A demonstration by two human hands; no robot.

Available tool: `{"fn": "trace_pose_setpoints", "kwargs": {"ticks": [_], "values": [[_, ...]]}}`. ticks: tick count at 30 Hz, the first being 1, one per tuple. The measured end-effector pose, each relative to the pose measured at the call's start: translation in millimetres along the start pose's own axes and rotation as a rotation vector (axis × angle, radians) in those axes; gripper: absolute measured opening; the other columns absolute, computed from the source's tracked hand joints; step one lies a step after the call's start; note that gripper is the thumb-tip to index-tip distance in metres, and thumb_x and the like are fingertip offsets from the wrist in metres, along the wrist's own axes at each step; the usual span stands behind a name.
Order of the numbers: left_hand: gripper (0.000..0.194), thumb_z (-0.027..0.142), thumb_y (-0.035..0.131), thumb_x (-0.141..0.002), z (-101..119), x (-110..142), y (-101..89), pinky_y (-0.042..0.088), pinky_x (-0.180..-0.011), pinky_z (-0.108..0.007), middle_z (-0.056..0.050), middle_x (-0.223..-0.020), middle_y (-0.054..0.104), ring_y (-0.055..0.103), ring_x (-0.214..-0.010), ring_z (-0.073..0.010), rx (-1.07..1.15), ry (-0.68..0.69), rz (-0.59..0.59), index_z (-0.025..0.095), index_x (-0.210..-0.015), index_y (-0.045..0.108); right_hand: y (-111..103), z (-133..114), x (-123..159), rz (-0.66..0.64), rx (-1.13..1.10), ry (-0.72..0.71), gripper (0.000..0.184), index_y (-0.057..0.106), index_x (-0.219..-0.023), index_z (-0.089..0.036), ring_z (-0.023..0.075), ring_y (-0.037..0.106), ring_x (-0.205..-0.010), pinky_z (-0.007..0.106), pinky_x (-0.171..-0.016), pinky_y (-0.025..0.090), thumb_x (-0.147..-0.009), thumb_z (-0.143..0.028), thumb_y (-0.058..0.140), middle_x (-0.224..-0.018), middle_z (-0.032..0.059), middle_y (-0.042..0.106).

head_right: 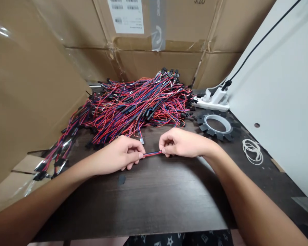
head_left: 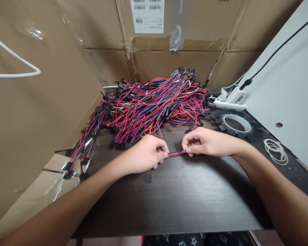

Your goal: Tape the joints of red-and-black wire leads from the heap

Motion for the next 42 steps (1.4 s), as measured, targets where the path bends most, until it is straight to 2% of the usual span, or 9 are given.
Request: {"fn": "trace_pose_setpoints", "kwargs": {"ticks": [5,9,15,20,26,31,36,42], "values": [[0.015,0.016,0.051,-0.082,0.8,-0.8,0.5,0.039,-0.044,-0.017,0.000,-0.055,0.059,0.053,-0.043,-0.0082,-0.004,0.028,0.043,0.011,-0.075,0.063,4.5,-1.6,-1.9,0.047,-0.037,0.035,0.009,0.060,-0.074,-0.013,0.0085,0.047,-0.055,0.019,-0.051,0.035,-0.074,-0.011,0.052,-0.062,-0.0012,0.060],[0.014,0.012,0.052,-0.080,3.5,0.9,-0.1,0.037,-0.047,-0.017,0.001,-0.055,0.060,0.051,-0.043,-0.0064,-0.039,0.069,0.048,0.011,-0.074,0.065,13.0,-5.9,-4.9,0.022,-0.102,0.007,0.012,0.062,-0.078,-0.012,0.0074,0.048,-0.056,0.017,-0.052,0.036,-0.075,-0.009,0.051,-0.062,-0.0015,0.060],[0.015,0.010,0.054,-0.079,10.1,3.0,-0.7,0.036,-0.051,-0.018,0.003,-0.055,0.060,0.049,-0.046,-0.0060,-0.090,0.130,0.051,0.012,-0.072,0.067,16.9,0.3,-5.7,-0.024,-0.204,0.032,0.008,0.059,-0.080,-0.012,0.0060,0.046,-0.051,0.016,-0.048,0.036,-0.079,-0.012,0.051,-0.062,-0.0014,0.059],[0.014,0.009,0.054,-0.079,10.9,3.1,0.1,0.037,-0.053,-0.018,0.003,-0.055,0.059,0.050,-0.047,-0.0058,-0.080,0.139,0.029,0.011,-0.072,0.067,21.0,0.2,-4.8,-0.051,-0.206,0.048,0.007,0.058,-0.080,-0.012,0.0070,0.051,-0.054,0.017,-0.052,0.040,-0.079,-0.011,0.051,-0.066,-0.0001,0.060],[0.015,0.011,0.054,-0.080,12.3,4.8,-0.7,0.038,-0.052,-0.018,0.001,-0.057,0.061,0.051,-0.048,-0.0065,-0.071,0.134,0.043,0.011,-0.076,0.068,23.9,-3.9,-5.6,-0.043,-0.147,0.065,0.010,0.061,-0.082,-0.012,0.0055,0.045,-0.047,0.016,-0.045,0.035,-0.081,-0.016,0.052,-0.065,-0.0012,0.060],[0.019,0.013,0.050,-0.080,8.6,6.0,3.2,0.040,-0.048,-0.017,0.000,-0.058,0.061,0.054,-0.047,-0.0075,-0.039,0.113,0.023,0.012,-0.078,0.068,28.2,-13.8,-7.1,-0.046,-0.066,-0.016,0.017,0.063,-0.077,-0.012,0.0071,0.044,-0.051,0.018,-0.049,0.034,-0.086,-0.019,0.050,-0.060,-0.0006,0.060],[0.026,0.014,0.045,-0.071,-3.0,5.7,11.6,0.040,-0.037,-0.018,-0.002,-0.060,0.063,0.055,-0.043,-0.0109,0.034,0.007,-0.045,0.012,-0.084,0.069,30.0,-14.3,-6.6,-0.087,-0.068,-0.044,0.019,0.060,-0.073,-0.013,0.0085,0.044,-0.052,0.020,-0.051,0.034,-0.086,-0.023,0.051,-0.057,-0.0014,0.056],[0.027,0.008,0.046,-0.065,-6.8,5.3,18.5,0.044,-0.038,-0.018,-0.004,-0.062,0.064,0.056,-0.042,-0.0100,0.194,-0.081,-0.119,0.008,-0.084,0.065,29.8,-12.9,-5.3,-0.130,-0.081,-0.055,0.021,0.062,-0.077,-0.012,0.0086,0.045,-0.052,0.020,-0.052,0.035,-0.087,-0.028,0.053,-0.058,-0.0011,0.056]]}}
Point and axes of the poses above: each hand's wrist, its own x-axis away from the middle knuckle, its own y-axis out of the palm, z = x × y, the point moved 9 cm from there along -x, towards the middle knuckle
